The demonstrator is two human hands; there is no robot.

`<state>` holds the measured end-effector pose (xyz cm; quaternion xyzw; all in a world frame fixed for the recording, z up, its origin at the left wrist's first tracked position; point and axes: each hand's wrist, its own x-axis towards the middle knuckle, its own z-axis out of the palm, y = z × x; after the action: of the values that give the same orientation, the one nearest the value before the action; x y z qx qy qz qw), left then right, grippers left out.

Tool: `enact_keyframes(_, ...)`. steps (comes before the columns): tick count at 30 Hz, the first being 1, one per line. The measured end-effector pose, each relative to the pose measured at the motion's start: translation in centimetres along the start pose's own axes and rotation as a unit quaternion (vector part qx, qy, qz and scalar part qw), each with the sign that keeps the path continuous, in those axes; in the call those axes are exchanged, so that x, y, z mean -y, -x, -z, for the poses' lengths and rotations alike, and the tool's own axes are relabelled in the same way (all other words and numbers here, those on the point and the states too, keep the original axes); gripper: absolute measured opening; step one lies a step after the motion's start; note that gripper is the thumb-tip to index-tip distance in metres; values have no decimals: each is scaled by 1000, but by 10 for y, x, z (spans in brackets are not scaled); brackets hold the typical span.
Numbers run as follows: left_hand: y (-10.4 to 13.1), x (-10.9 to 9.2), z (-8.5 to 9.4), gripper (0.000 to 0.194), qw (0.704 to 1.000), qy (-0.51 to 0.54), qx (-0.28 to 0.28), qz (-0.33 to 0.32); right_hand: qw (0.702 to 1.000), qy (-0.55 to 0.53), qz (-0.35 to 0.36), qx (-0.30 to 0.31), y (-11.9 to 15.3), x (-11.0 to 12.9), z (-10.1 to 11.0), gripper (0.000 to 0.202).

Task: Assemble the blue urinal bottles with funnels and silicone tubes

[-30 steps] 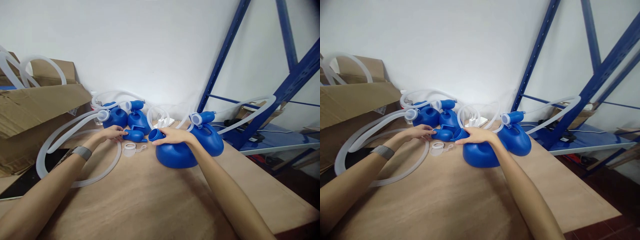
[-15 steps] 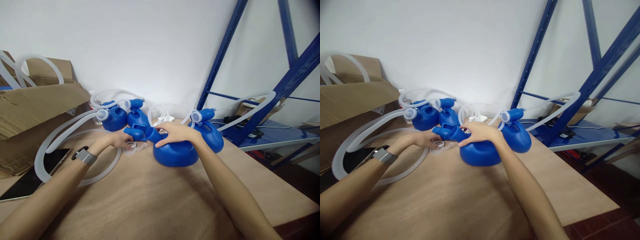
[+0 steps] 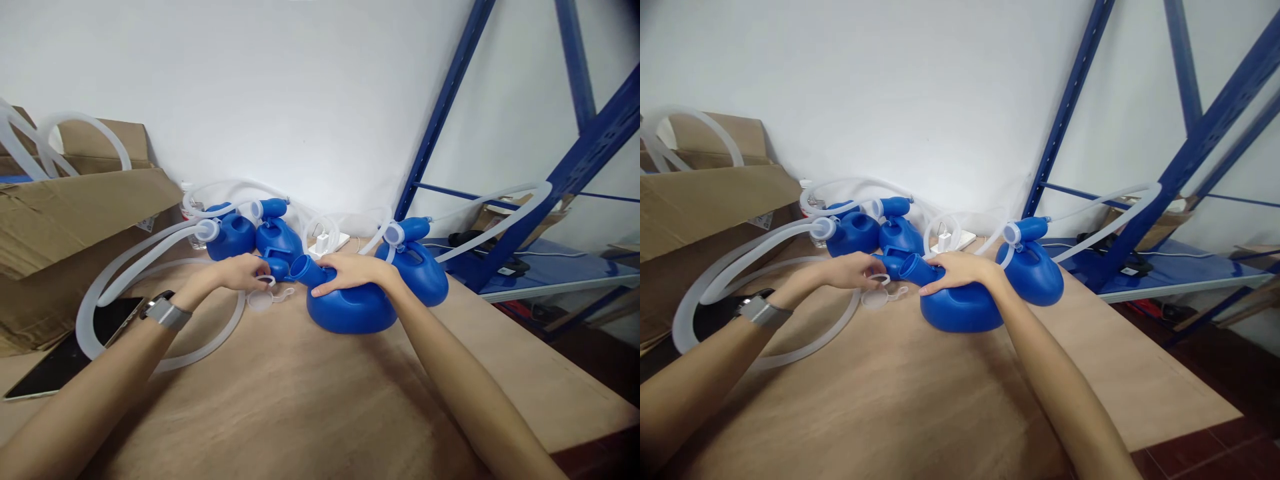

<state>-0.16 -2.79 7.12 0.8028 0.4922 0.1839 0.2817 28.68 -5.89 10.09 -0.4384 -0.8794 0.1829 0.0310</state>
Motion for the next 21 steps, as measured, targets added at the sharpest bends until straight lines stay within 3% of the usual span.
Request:
enact_keyframes(2,8,-17,11,54,998,-14,51,-34,1000,-5,8,0,-1,-1,-1,65)
enact_keyframes(5,17,-39,17,61,993,44,26,-104,1000,-3,23,14,-2,0,-2,68)
enact_keyframes(8,19,-49,11,64,986,45,24,-157,1000,10,12,18,-2,4,-2,78)
enact_keyframes(17,19,-52,2,69,986,-10,6,-164,999,15,16,25,-3,6,-3,77)
enact_keyframes(21,20,-60,0,67,987,-25,0,-161,999,27,41,12,-3,6,-4,66)
